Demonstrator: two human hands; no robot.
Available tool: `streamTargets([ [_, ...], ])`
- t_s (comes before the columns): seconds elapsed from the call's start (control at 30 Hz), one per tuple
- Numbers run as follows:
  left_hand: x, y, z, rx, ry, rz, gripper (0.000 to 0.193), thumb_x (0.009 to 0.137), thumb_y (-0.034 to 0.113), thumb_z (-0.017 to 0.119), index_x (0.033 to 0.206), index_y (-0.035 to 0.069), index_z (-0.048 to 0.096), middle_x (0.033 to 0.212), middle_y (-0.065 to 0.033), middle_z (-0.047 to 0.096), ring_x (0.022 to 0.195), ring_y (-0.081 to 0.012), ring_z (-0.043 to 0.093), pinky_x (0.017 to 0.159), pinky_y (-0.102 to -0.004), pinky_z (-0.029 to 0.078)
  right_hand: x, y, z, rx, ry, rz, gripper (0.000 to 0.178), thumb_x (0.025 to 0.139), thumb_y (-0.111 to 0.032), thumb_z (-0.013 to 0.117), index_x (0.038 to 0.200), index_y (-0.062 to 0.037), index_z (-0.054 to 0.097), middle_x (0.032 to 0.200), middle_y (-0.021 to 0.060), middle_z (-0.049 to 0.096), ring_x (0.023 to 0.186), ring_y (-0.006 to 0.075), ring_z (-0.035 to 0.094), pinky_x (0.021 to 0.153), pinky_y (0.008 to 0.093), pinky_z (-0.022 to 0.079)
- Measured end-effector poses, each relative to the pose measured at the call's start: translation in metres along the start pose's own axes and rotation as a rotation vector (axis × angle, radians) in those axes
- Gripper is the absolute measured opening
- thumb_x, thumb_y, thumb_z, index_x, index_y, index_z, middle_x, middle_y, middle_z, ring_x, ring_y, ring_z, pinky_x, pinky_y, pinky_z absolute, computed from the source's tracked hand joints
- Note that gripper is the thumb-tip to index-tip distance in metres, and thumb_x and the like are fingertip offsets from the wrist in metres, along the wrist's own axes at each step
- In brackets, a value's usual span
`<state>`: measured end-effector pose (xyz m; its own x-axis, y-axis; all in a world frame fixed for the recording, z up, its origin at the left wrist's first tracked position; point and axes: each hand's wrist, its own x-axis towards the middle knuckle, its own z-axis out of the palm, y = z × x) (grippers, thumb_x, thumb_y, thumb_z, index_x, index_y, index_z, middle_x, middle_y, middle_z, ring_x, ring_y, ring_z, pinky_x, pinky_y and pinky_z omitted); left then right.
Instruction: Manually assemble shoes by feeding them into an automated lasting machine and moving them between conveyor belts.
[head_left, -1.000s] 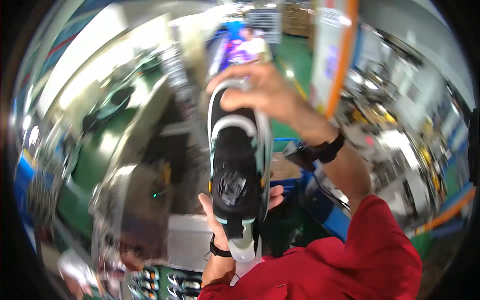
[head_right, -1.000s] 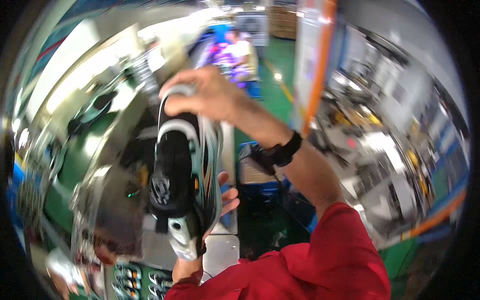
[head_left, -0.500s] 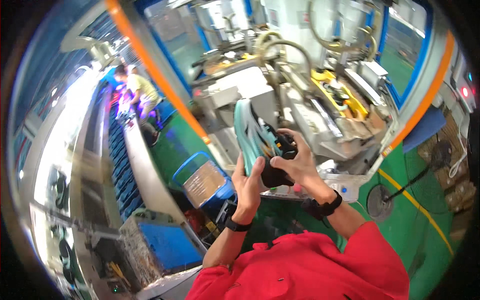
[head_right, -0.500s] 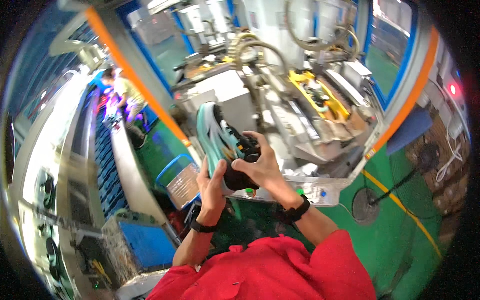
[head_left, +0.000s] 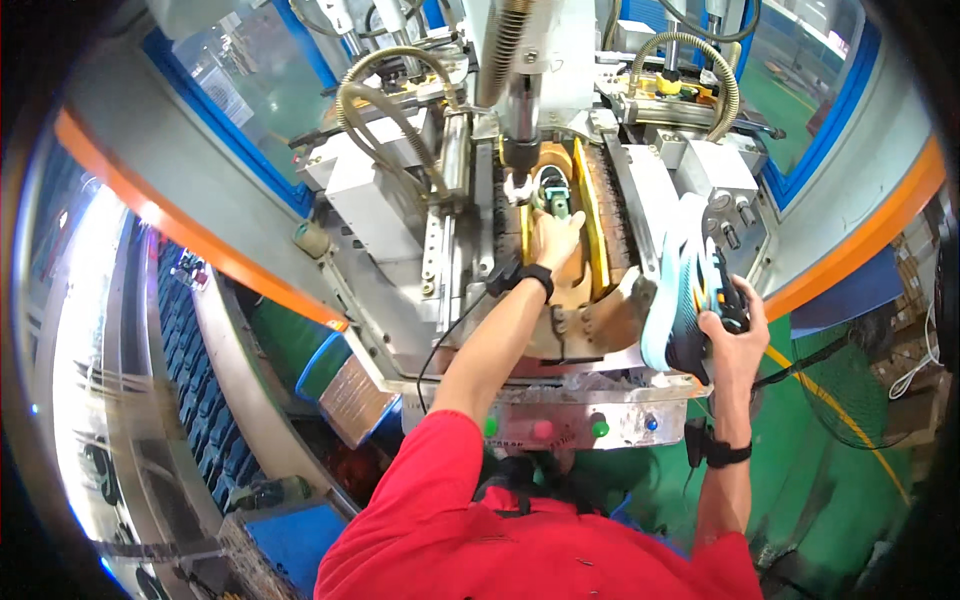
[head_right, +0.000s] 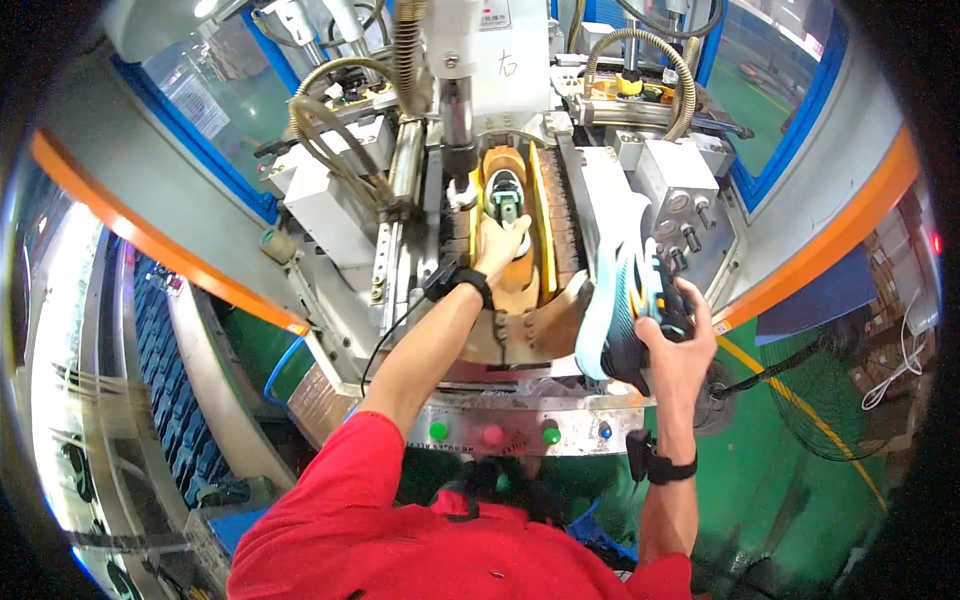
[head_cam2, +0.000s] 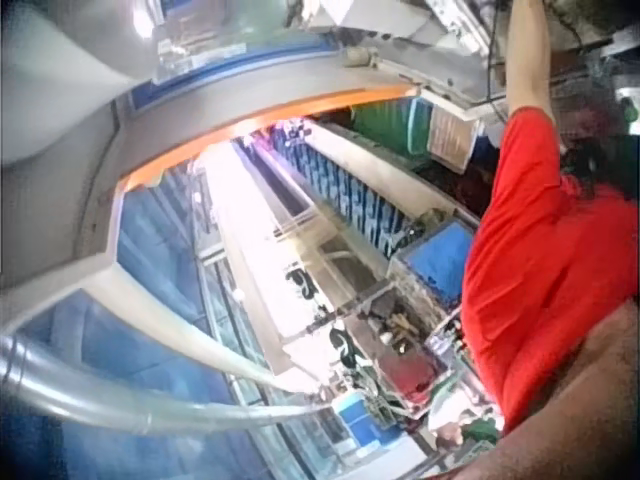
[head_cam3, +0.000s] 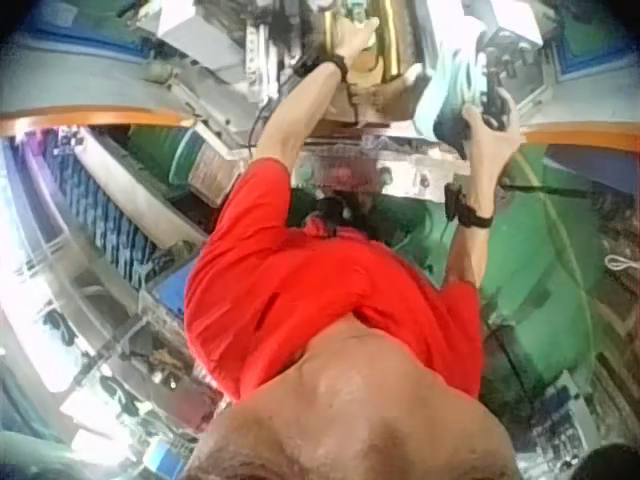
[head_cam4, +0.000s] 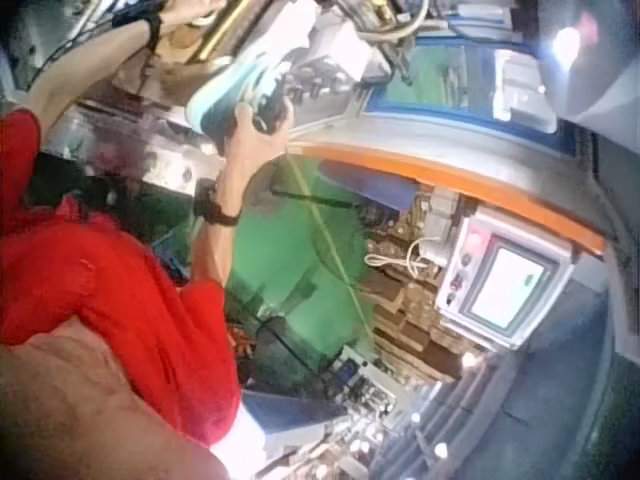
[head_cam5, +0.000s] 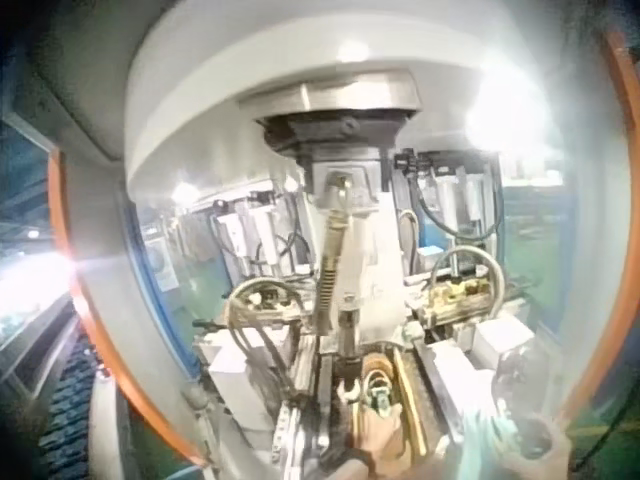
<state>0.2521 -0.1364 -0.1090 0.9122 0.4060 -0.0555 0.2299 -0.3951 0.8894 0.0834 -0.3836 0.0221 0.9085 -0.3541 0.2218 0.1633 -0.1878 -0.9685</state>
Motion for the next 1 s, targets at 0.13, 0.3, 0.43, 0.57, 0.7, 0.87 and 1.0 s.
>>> streamTargets([
  [0.13, 0.044, -0.014, 0.017, 0.233, 0.053, -0.08, 0.08, 0.077, 0.025, 0.07, 0.136, -0.009, 0.027, 0.132, -0.0372, 0.041, 0.115, -0.0517, 0.049, 0.096, -0.0528, 0.042, 0.011, 0.003, 0.0, -0.161, 0.059, 0.04, 0.054, 0.067, -0.003, 0.068, 0.119, 0.0017, 0.057, 0.103, 0.0081, 0.062, 0.088, 0.0138, 0.059, 0.078, 0.0264, 0.049],
  [0.3, 0.045, -0.033, -0.034, -0.039, 0.028, -0.069, 0.055, 0.074, 0.018, 0.067, 0.118, -0.009, 0.047, 0.108, -0.0264, 0.062, 0.103, -0.038, 0.061, 0.089, -0.046, 0.047, 0.089, -0.006, 0.047, -0.327, -0.089, -0.037, 0.05, 0.066, -0.007, 0.07, 0.114, 0.0004, 0.06, 0.092, 0.0096, 0.065, 0.08, 0.0146, 0.061, 0.072, 0.0272, 0.05],
  [0.43, -0.054, -0.005, -0.12, -1.02, -0.403, -0.438, 0.018, 0.085, 0.01, 0.067, 0.1, 0.0, 0.064, 0.09, -0.0087, 0.069, 0.078, -0.0184, 0.068, 0.068, -0.0323, 0.056, 0.162, 0.004, 0.127, -0.556, -0.26, -0.023, 0.061, 0.062, -0.025, 0.077, 0.113, 0.0027, 0.061, 0.09, 0.0156, 0.068, 0.077, 0.0217, 0.065, 0.072, 0.0305, 0.052],
  [0.57, -0.157, -0.015, -0.233, -0.994, -0.352, -0.449, 0.036, 0.083, 0.008, 0.07, 0.115, -0.004, 0.059, 0.105, -0.0082, 0.064, 0.091, -0.0155, 0.063, 0.083, -0.0318, 0.052, 0.154, -0.016, 0.265, -0.984, -0.677, 0.0, 0.05, 0.062, -0.026, 0.076, 0.098, 0.0073, 0.064, 0.095, 0.0241, 0.067, 0.09, 0.0329, 0.067, 0.075, 0.0378, 0.053],
  [0.7, -0.247, -0.021, -0.323, -0.861, -0.175, -0.463, 0.047, 0.08, 0.005, 0.069, 0.123, -0.005, 0.052, 0.111, -0.0095, 0.062, 0.095, -0.0158, 0.062, 0.087, -0.0316, 0.051, 0.14, 0.078, 0.331, -0.996, -0.525, -0.293, 0.046, 0.071, -0.031, 0.071, 0.093, 0.0094, 0.063, 0.091, 0.029, 0.067, 0.088, 0.0389, 0.068, 0.077, 0.0412, 0.055],
  [0.87, -0.34, -0.03, -0.366, -0.873, 0.348, -0.395, 0.043, 0.081, 0.0, 0.064, 0.122, -0.005, 0.052, 0.11, -0.0102, 0.063, 0.097, -0.0202, 0.065, 0.088, -0.032, 0.052, 0.123, 0.123, 0.355, -1.025, -0.295, -0.217, 0.035, 0.083, -0.016, 0.054, 0.109, 0.0039, 0.044, 0.094, 0.028, 0.066, 0.085, 0.0423, 0.067, 0.072, 0.0485, 0.056],
  [1.0, -0.414, -0.056, -0.358, -0.872, 0.754, -0.461, 0.038, 0.083, 0.003, 0.065, 0.119, -0.004, 0.055, 0.106, -0.0095, 0.064, 0.092, -0.0198, 0.065, 0.08, -0.0328, 0.054, 0.073, 0.083, 0.331, -0.789, -0.551, -0.614, 0.047, 0.077, -0.014, 0.061, 0.117, 0.0045, 0.045, 0.108, 0.0323, 0.059, 0.093, 0.0454, 0.062, 0.08, 0.0494, 0.051],
])
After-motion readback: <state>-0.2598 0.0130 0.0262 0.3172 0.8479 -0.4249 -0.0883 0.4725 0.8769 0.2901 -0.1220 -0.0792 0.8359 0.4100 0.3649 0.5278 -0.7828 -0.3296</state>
